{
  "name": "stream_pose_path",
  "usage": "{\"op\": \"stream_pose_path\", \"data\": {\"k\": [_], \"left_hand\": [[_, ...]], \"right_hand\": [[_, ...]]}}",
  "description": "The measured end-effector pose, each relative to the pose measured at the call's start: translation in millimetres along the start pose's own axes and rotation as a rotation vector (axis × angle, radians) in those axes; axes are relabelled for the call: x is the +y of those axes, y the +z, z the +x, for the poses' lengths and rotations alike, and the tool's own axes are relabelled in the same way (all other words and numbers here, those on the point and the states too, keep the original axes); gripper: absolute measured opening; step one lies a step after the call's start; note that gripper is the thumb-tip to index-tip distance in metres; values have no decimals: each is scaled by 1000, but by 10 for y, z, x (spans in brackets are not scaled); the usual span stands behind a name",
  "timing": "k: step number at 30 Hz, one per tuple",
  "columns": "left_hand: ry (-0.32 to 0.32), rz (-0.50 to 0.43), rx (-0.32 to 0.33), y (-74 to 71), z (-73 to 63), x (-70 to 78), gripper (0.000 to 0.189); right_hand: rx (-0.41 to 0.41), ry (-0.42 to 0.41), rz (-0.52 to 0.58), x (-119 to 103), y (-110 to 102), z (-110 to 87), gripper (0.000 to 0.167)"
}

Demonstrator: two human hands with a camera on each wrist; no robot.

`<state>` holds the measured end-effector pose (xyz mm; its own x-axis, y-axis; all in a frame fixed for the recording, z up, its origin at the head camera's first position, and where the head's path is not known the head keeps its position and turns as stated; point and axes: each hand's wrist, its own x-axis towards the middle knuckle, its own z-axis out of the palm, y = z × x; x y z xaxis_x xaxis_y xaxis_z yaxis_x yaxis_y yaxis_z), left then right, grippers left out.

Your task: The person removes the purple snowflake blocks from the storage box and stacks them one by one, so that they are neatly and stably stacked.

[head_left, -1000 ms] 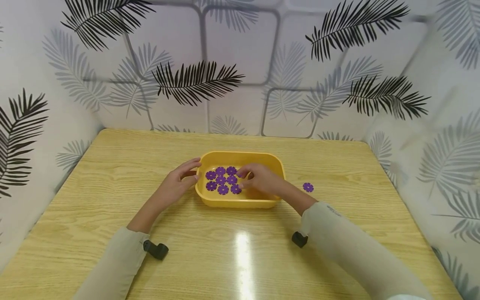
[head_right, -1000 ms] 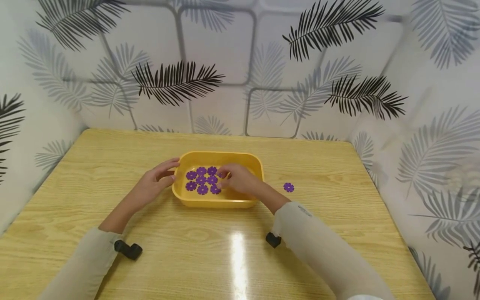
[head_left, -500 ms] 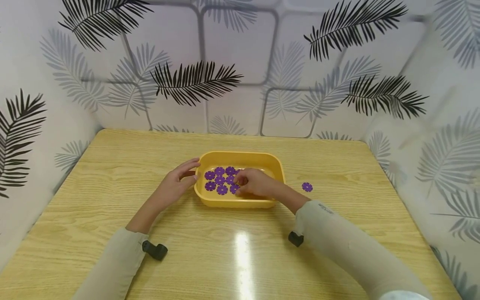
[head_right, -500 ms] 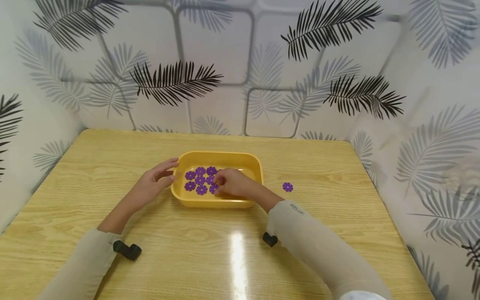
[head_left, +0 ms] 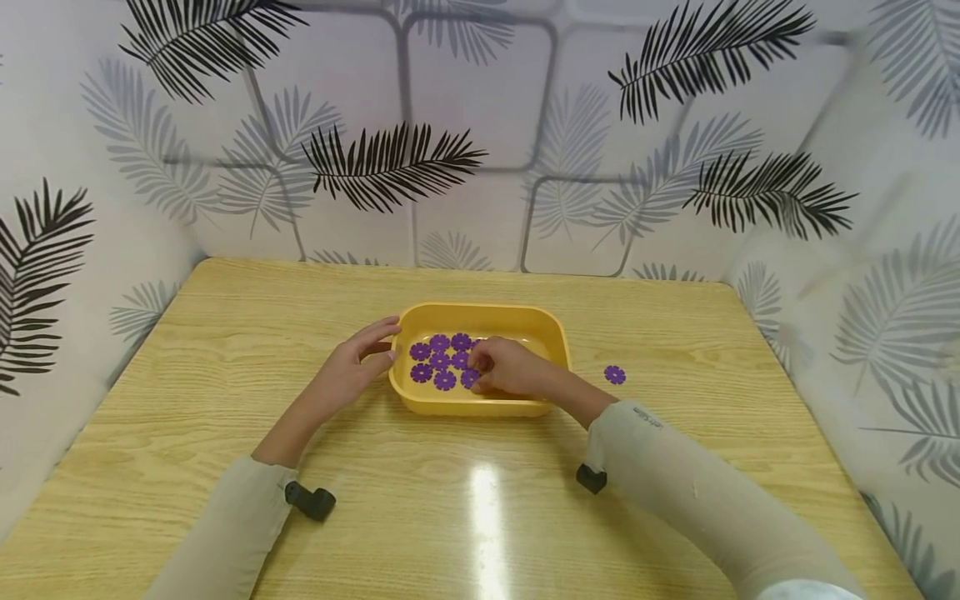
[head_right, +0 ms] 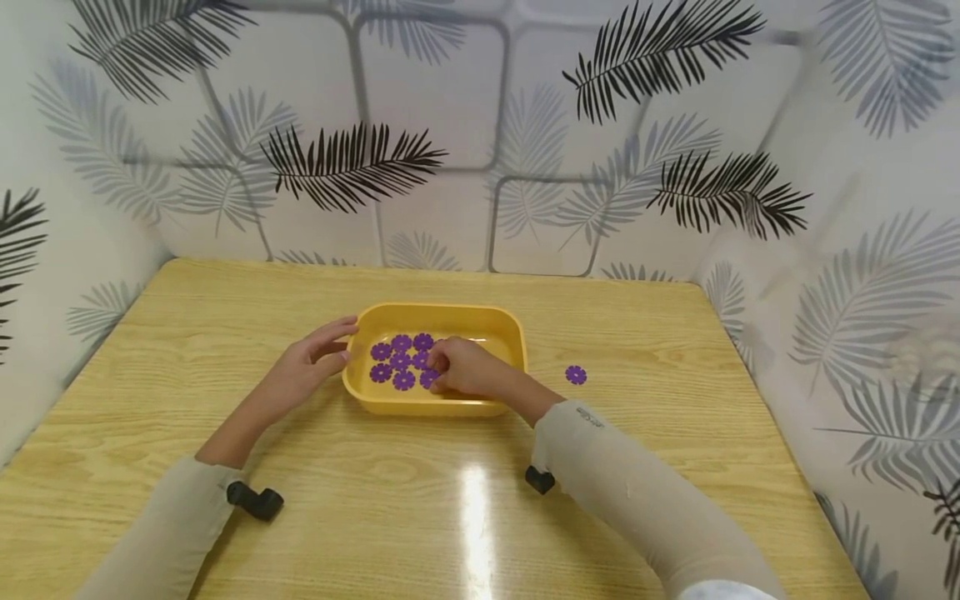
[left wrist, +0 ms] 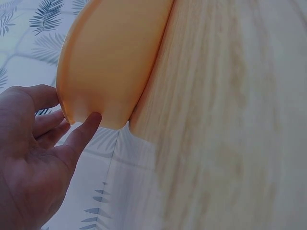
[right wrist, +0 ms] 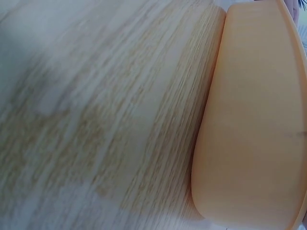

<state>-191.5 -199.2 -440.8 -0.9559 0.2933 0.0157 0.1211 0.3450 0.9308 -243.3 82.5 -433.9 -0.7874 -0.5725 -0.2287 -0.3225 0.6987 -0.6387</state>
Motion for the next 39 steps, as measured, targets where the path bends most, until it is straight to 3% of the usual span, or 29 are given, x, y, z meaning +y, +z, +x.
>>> {"op": "stream_pose_path", "data": {"k": [17,28,39], "left_hand": [[23,16,0,1,14,-35,51],[22,13,-5,-5,17,-41,51],[20,9,-5,0,14,-44,51]], "right_hand": [[-8,-3,16,-8,-4,-41,33],[-23,11,27,12,-6,-32,30],[6,-63,19,-2,-39,-55,29]]}}
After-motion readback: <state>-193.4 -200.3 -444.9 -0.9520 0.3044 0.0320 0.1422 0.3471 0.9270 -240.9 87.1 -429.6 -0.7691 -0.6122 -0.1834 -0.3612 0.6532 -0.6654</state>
